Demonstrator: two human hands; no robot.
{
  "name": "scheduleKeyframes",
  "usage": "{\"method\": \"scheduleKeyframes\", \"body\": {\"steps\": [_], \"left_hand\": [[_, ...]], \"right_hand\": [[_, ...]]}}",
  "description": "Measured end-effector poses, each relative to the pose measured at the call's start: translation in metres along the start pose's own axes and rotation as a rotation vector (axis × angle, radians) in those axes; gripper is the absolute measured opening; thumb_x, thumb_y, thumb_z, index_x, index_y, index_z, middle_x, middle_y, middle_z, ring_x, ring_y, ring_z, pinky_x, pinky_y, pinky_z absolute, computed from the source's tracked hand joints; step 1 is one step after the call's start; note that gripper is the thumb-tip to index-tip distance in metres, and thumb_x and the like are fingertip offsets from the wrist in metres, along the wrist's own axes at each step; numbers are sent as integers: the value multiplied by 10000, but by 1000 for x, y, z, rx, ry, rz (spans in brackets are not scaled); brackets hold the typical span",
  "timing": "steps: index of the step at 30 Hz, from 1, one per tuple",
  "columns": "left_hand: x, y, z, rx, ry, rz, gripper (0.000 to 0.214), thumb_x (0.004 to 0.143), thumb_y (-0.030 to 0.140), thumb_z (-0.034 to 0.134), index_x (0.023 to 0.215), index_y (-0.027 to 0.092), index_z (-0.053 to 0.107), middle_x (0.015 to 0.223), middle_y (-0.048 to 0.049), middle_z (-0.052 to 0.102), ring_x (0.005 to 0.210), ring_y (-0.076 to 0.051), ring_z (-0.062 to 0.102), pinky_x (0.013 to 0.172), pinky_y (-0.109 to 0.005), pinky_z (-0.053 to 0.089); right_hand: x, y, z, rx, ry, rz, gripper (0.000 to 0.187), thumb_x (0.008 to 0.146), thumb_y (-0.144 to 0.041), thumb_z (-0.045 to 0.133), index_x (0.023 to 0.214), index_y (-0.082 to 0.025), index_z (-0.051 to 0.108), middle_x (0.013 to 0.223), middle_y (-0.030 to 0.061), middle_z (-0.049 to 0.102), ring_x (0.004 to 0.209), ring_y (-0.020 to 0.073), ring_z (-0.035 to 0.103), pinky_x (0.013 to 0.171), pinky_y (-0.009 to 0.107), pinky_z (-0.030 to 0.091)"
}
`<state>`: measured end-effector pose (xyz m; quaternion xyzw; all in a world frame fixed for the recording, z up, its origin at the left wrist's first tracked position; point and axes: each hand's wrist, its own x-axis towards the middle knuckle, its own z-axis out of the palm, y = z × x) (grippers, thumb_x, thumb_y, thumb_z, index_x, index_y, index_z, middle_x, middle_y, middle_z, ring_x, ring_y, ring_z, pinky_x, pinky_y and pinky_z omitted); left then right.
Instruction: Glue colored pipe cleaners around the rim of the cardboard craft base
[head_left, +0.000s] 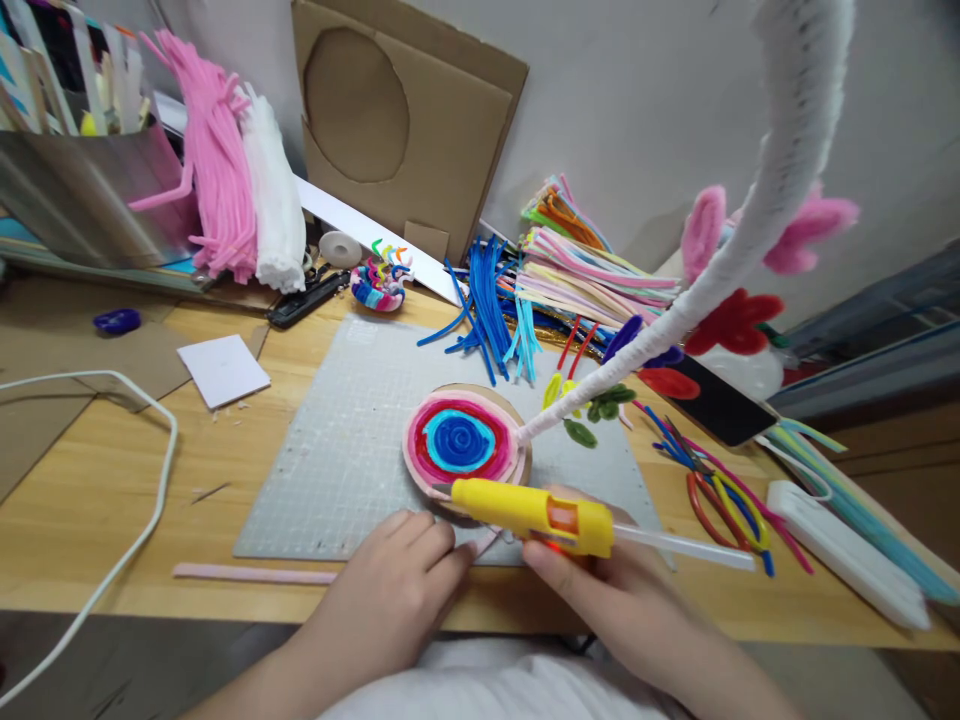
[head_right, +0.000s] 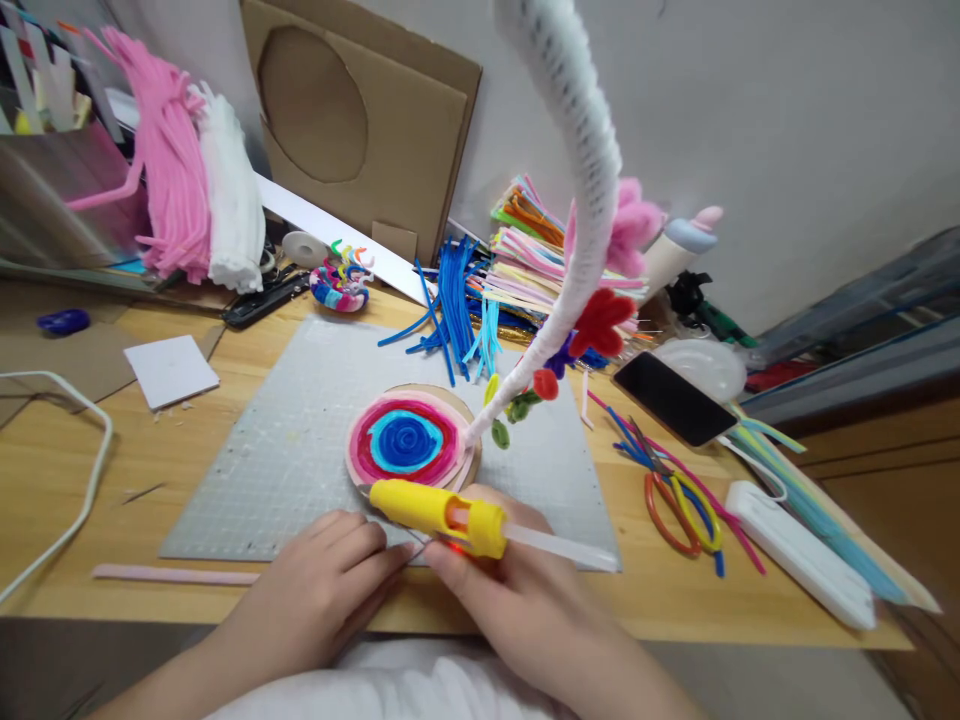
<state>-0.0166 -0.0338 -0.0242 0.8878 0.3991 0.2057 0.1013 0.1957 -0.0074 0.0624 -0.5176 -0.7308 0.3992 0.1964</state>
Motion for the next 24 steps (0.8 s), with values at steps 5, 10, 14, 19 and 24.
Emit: {"method": "scheduleKeyframes", "body": {"steps": [5,10,14,19,24], "left_hand": [[1,0,-3,-13,-52,-12,193,922,141,480,1085,188,572,902,-53,580,794,-208,502,667,-335,382],[-2,0,-3,-9,-48,-15,212,927,130,455,1101,178,565,944,-65,589,804,-213,500,678,-345,392],[-1,1,-3,-4,-43,-22,209,937,139,442,1097,184,568,928,-62,589,790,-211,496,671,-341,382],[2,1,-4,6,-39,-25,189,944,164,441,1076,192,574,875,-53,580,764,-206,494,647,-328,367],[1,2,-6,0,-34,-17,185,939,165,449,1072,198,573,865,-52,583,757,-206,500,639,-323,360]], "right_hand": [[-17,45,-17,372,-1,322,487,797,-657,564,777,-177,646,562,5,536,521,155,500,512,275,408],[-23,91,-34,910,126,375,404,813,-614,539,788,-213,586,731,11,524,445,79,297,419,238,281],[-24,97,-36,1034,86,364,336,825,-541,553,780,-211,589,768,15,517,459,77,314,425,227,285],[-26,80,-31,1021,-14,350,397,728,-575,662,764,-182,622,739,28,544,442,75,350,417,241,299],[-25,77,-33,669,-2,323,450,793,-595,607,780,-145,635,545,-2,503,474,111,420,472,246,318]]}}
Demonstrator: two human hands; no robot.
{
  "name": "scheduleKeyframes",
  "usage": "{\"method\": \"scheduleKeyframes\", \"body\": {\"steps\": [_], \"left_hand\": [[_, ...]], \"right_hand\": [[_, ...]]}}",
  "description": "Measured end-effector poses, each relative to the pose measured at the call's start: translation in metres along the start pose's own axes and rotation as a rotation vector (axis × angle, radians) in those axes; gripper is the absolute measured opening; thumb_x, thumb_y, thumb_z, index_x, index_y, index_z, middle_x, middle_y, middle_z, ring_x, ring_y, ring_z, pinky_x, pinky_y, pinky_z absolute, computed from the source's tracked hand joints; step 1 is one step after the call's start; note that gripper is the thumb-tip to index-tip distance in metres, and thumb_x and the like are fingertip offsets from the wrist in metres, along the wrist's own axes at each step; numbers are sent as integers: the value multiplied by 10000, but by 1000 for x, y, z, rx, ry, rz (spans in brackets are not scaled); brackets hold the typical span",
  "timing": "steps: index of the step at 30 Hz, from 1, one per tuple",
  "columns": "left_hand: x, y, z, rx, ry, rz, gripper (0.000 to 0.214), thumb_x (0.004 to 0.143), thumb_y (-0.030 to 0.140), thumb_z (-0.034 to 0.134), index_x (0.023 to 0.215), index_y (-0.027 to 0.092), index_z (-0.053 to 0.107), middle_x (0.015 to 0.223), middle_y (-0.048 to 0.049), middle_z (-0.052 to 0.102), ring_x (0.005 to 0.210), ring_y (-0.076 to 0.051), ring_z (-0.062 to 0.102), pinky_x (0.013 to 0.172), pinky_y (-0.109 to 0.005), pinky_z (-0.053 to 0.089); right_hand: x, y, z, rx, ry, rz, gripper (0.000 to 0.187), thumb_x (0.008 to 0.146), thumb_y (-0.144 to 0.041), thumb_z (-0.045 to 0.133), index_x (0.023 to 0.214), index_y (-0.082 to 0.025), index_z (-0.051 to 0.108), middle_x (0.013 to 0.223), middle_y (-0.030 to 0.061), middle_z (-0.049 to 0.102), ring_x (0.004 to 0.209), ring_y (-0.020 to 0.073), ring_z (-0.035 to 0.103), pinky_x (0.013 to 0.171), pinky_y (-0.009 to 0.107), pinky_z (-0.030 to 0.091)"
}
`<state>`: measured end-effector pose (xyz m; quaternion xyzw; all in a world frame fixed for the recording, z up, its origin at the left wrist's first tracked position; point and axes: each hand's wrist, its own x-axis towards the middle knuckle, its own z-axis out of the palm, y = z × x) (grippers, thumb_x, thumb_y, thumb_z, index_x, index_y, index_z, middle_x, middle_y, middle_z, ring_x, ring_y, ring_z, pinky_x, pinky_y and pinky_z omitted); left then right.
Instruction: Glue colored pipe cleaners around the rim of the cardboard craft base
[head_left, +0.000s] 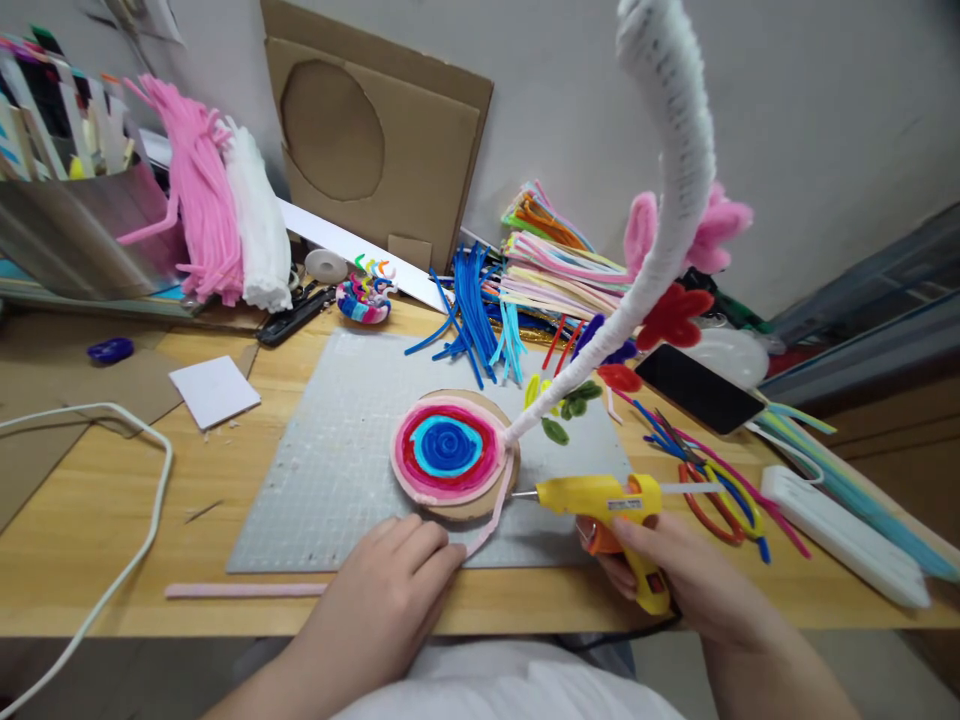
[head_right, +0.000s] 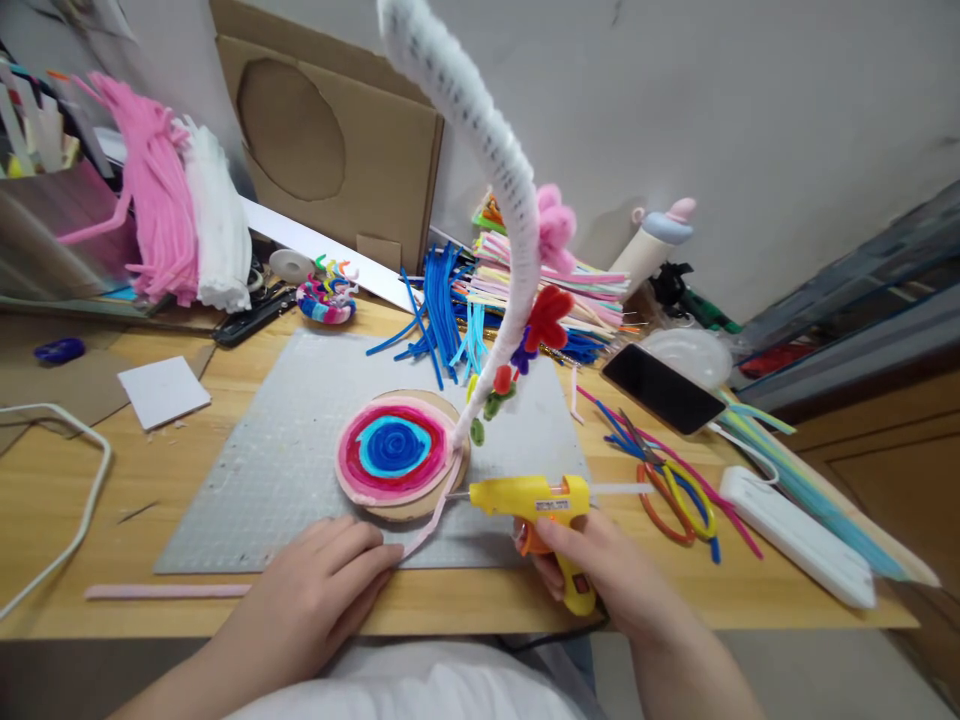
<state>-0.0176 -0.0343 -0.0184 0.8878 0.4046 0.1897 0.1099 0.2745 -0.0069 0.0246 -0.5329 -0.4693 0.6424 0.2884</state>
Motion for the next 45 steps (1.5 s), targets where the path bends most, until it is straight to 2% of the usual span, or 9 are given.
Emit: {"method": "scheduleKeyframes", "body": {"steps": [8,15,19,22,29,34,38,41,45], "left_hand": [[1,0,-1,-3,4,0,202,946,163,430,1081,194,577,869,-52,584,751,-204,499,636,-323,366],[2,0,-1,-12,37,1,198,941,167,443,1076,203,583,863,-48,587,753,-192,512,639,-311,376],[2,-1,-1,-8,31,1,203,939,160,443,1083,202,579,862,-49,589,753,-196,510,641,-314,373],[0,-2,0,-19,9,4,222,925,139,456,1108,200,566,889,-56,596,764,-205,512,650,-322,377],[-2,-4,1,-48,-23,2,263,917,125,458,1154,204,541,941,-67,615,797,-219,528,675,-338,401],[-2,-3,1,-57,-5,7,241,931,143,445,1144,201,541,916,-61,619,787,-214,535,675,-337,414],[-2,-4,0,-62,0,3,201,947,168,428,1106,197,548,880,-55,611,782,-214,542,675,-335,423],[-4,-6,-1,-59,10,-9,193,952,177,424,1104,196,543,880,-55,605,779,-214,543,668,-332,425],[-6,-6,-3,-58,15,-16,190,954,182,423,1103,197,540,886,-56,605,783,-214,544,672,-331,429]], "right_hand": [[4,6,-10,-258,323,-46,457,828,-616,560,758,-168,621,511,-13,510,519,146,474,513,263,367],[25,10,-37,346,463,-63,253,714,-357,732,893,-196,652,803,33,657,594,131,563,524,253,503],[32,13,-57,366,424,-30,289,692,-312,746,949,-199,677,945,72,708,741,176,658,682,294,569],[34,15,-70,94,439,9,305,742,-444,716,844,-158,691,798,92,706,732,208,668,668,313,548],[35,-4,-80,-1106,706,325,553,767,-703,511,544,-202,585,550,95,600,536,253,570,482,333,344],[33,-14,-49,-1273,863,-55,403,875,-574,453,828,-199,592,865,150,640,793,307,620,580,362,413],[36,-8,-9,-1045,523,-534,240,932,-348,447,947,-191,628,964,119,650,909,244,631,742,359,497],[39,-1,19,-1047,231,-651,289,955,-219,415,1168,-227,610,1241,107,618,1155,230,571,951,416,439],[43,4,36,-1136,220,-669,396,950,-116,366,1279,-256,537,1357,97,567,1253,238,513,1036,541,295]]}}
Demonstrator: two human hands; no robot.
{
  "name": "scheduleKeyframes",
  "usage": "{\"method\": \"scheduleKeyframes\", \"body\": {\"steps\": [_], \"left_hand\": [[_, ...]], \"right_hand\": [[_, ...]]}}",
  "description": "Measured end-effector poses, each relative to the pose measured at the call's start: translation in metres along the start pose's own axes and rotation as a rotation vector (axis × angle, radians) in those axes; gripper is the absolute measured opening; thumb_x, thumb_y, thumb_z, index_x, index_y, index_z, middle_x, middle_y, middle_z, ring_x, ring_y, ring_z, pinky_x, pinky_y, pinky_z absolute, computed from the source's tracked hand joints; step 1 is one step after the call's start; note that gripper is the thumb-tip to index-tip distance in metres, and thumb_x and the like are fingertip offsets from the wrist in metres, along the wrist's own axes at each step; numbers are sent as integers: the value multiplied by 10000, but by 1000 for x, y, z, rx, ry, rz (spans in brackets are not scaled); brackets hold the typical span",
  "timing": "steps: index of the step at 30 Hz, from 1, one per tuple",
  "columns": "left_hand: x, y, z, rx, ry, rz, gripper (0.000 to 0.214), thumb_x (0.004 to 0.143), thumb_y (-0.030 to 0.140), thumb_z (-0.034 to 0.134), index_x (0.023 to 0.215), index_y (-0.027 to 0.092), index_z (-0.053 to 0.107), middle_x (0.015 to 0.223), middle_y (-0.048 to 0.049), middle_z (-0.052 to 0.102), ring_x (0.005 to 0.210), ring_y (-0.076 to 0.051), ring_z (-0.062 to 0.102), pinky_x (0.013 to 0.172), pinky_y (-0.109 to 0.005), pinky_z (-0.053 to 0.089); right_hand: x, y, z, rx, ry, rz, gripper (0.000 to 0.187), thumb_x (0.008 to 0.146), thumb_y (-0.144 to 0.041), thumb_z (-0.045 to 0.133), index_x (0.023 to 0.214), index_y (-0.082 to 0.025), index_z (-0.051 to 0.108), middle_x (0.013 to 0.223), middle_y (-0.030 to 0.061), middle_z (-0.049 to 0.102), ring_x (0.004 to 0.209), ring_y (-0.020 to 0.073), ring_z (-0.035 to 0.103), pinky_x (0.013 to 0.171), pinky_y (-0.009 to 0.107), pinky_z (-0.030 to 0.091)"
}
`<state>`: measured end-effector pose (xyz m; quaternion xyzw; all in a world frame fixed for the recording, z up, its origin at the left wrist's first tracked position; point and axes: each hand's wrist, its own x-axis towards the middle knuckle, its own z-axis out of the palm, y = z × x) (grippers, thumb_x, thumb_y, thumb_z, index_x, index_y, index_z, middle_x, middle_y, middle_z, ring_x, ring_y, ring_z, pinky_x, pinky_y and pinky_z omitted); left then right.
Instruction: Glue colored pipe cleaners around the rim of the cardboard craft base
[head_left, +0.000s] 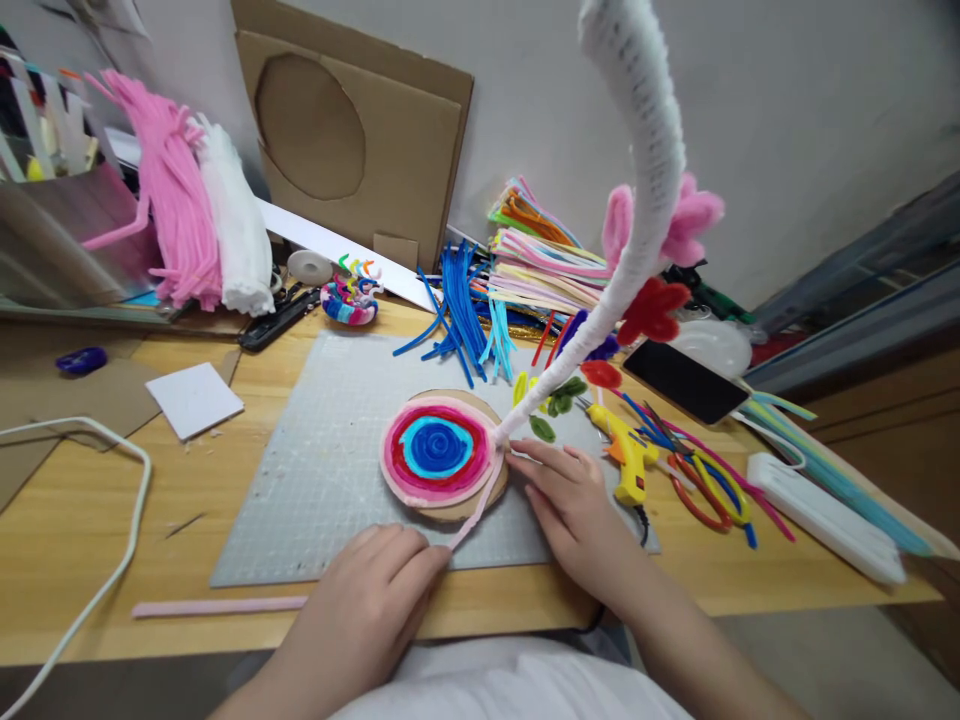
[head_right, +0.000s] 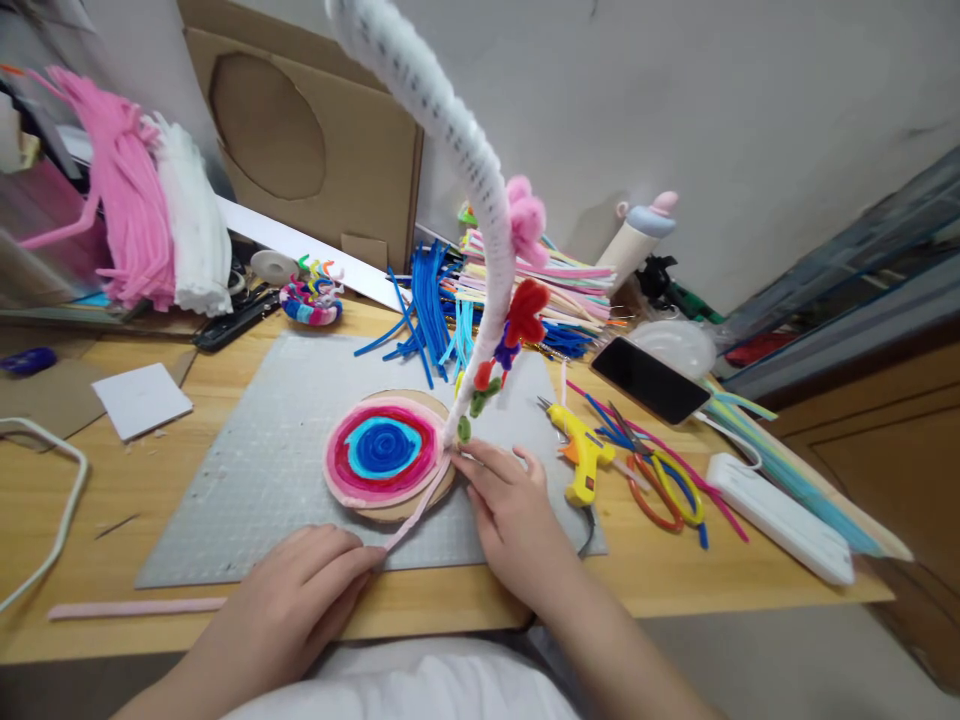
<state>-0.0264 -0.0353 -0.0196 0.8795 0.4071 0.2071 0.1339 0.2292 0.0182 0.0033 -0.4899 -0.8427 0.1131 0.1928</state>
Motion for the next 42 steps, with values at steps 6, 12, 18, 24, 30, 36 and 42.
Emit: {"method": "scheduleKeyframes", "body": {"steps": [6,12,18,24,30,36,42], "left_hand": [[-1,1,0,9,-5,-1,177,950,179,433,1085,198,547,867,-52,598,769,-209,536,666,-326,419],[-1,0,2,13,-33,-9,195,949,176,436,1111,203,542,883,-54,600,781,-211,542,673,-329,431],[-3,0,-1,-11,-31,-9,220,942,135,413,1122,201,520,941,-60,603,854,-211,561,736,-336,463],[-5,-2,-8,-17,-87,-65,418,932,86,359,1325,221,401,1068,-68,606,865,-171,612,702,-263,491],[-1,-1,-16,132,-43,31,441,933,115,356,1360,217,406,906,-37,624,702,-163,601,557,-238,440],[0,0,-15,211,-90,-26,545,880,81,403,1400,237,363,857,-17,600,687,-171,584,533,-250,411],[2,-1,-13,227,-106,-43,595,849,50,410,1409,245,360,871,-22,590,695,-177,587,541,-259,418]], "right_hand": [[-3,3,4,-24,-29,-42,535,880,-14,355,1328,-283,472,1383,59,558,1328,222,447,1067,577,176],[-3,3,6,-40,-11,-78,572,838,4,367,1333,-268,462,1362,58,577,1334,219,443,1079,561,132],[-2,1,6,-40,18,-101,557,853,5,363,1320,-274,480,1339,31,603,1322,213,457,1087,555,81],[-3,-1,6,-79,34,-118,544,862,-6,366,1325,-263,490,1339,36,607,1318,224,460,1097,560,66],[-3,-2,6,-101,30,-121,564,855,-1,368,1345,-257,476,1341,36,606,1317,220,462,1105,557,53],[-3,-1,6,-94,27,-132,558,844,7,377,1328,-245,495,1336,44,608,1312,227,463,1110,558,32],[-1,-16,-3,-27,45,-161,454,843,-27,433,1212,-246,585,1242,37,661,1223,210,536,1113,516,73]]}}
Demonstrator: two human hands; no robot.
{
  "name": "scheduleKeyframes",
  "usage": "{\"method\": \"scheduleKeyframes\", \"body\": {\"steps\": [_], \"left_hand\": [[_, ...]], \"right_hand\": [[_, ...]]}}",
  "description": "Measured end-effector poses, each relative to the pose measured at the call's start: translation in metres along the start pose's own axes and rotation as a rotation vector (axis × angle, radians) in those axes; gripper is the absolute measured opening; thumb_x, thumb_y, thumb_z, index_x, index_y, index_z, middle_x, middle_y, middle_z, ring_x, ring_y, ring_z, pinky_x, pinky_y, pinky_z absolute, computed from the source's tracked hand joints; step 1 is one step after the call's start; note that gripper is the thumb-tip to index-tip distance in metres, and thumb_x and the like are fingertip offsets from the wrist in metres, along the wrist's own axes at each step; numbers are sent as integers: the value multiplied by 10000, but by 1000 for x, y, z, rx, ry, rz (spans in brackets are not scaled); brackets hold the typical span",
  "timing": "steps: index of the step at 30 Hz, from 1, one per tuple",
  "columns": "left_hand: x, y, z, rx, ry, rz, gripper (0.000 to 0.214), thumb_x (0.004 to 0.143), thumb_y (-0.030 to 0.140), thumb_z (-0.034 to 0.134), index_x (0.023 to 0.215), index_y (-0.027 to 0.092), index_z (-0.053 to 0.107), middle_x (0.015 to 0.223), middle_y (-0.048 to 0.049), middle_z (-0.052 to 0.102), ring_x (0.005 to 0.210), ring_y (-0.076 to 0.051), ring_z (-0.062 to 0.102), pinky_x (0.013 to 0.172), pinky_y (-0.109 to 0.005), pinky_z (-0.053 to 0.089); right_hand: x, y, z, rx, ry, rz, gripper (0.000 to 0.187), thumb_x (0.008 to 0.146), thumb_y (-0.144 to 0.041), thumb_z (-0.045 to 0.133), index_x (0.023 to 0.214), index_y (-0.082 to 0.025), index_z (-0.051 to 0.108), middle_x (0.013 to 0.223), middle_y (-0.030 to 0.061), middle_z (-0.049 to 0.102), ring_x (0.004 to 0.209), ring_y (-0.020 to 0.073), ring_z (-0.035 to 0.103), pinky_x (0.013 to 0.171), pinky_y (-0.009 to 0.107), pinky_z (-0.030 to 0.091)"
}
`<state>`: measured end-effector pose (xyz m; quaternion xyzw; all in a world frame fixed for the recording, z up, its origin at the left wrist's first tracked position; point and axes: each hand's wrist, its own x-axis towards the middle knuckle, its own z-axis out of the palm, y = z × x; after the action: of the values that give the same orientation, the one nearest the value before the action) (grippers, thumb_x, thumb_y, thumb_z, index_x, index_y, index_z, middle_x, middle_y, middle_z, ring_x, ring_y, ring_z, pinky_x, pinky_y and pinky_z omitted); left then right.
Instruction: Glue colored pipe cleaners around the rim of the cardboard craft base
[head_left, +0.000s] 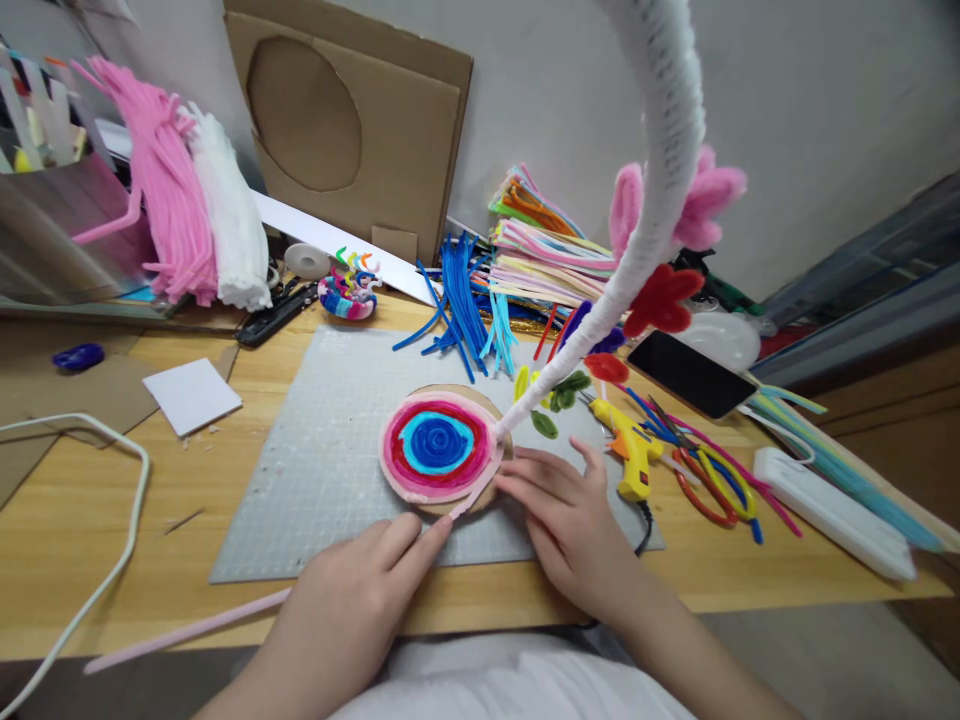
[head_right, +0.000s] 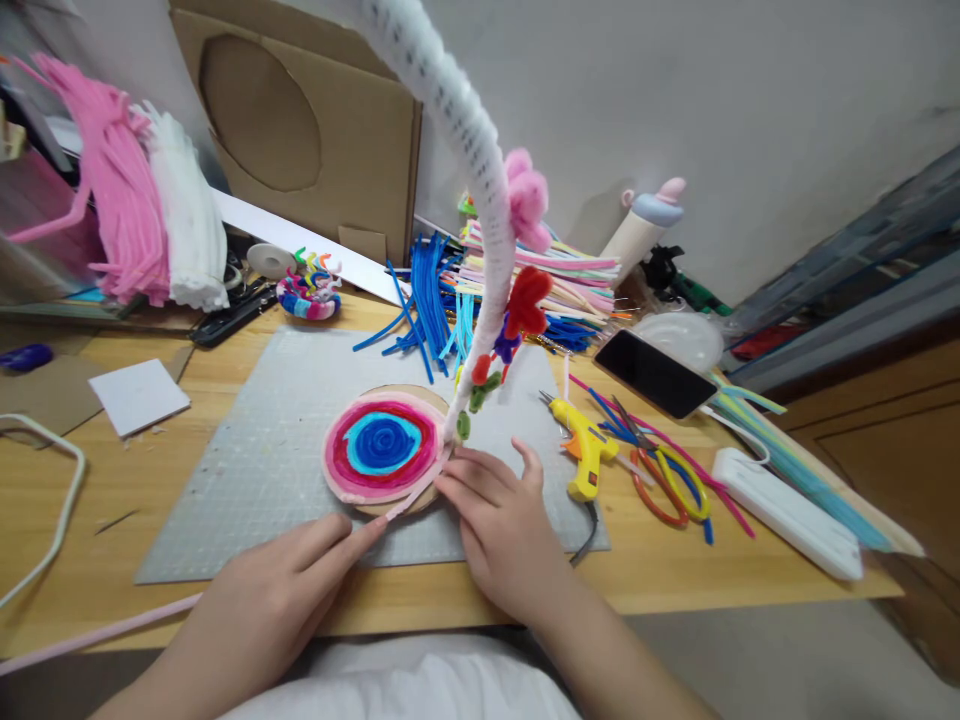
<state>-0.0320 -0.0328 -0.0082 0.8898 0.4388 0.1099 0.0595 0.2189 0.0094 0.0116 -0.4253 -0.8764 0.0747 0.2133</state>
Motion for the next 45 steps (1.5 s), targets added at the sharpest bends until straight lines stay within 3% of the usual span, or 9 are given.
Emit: {"method": "scheduleKeyframes", "body": {"steps": [5,12,25,30,38,45], "left_hand": [[-1,1,-1,9,2,11,588,851,63,425,1408,238,359,871,-24,594,692,-178,587,533,-259,411],[0,2,-5,23,14,40,538,857,67,421,1378,203,401,852,-25,586,675,-181,579,524,-269,418],[6,-2,-12,57,200,13,357,959,137,348,1225,242,561,831,-28,585,665,-155,541,549,-245,364],[9,-8,-12,68,262,40,323,960,142,374,1191,217,588,894,-44,623,711,-172,553,585,-271,394],[5,-21,-9,80,260,75,286,933,121,427,1134,198,615,1040,-74,655,809,-199,561,681,-332,437],[8,-26,-11,66,311,79,286,942,120,413,1078,218,644,1022,-58,669,790,-177,555,670,-313,424]], "right_hand": [[-1,-9,2,36,-58,-80,495,847,-24,434,1276,-243,554,1250,27,655,1221,187,530,1129,479,35],[-4,-9,10,69,-43,-65,443,870,-60,478,1273,-223,562,1258,34,655,1235,182,518,1144,463,-4],[-6,-15,14,73,-37,-35,452,885,-60,476,1281,-262,557,1260,20,652,1232,174,516,1146,466,-1],[-4,-16,17,50,-21,-41,458,890,-70,493,1265,-319,575,1221,-9,667,1231,172,512,1146,467,-18],[-5,-17,20,39,-24,-28,429,901,-92,500,1260,-313,582,1200,-4,673,1230,178,508,1149,478,-36],[-6,-18,22,30,-15,-31,447,888,-83,501,1268,-307,581,1197,3,673,1219,181,517,1149,483,-22]]}}
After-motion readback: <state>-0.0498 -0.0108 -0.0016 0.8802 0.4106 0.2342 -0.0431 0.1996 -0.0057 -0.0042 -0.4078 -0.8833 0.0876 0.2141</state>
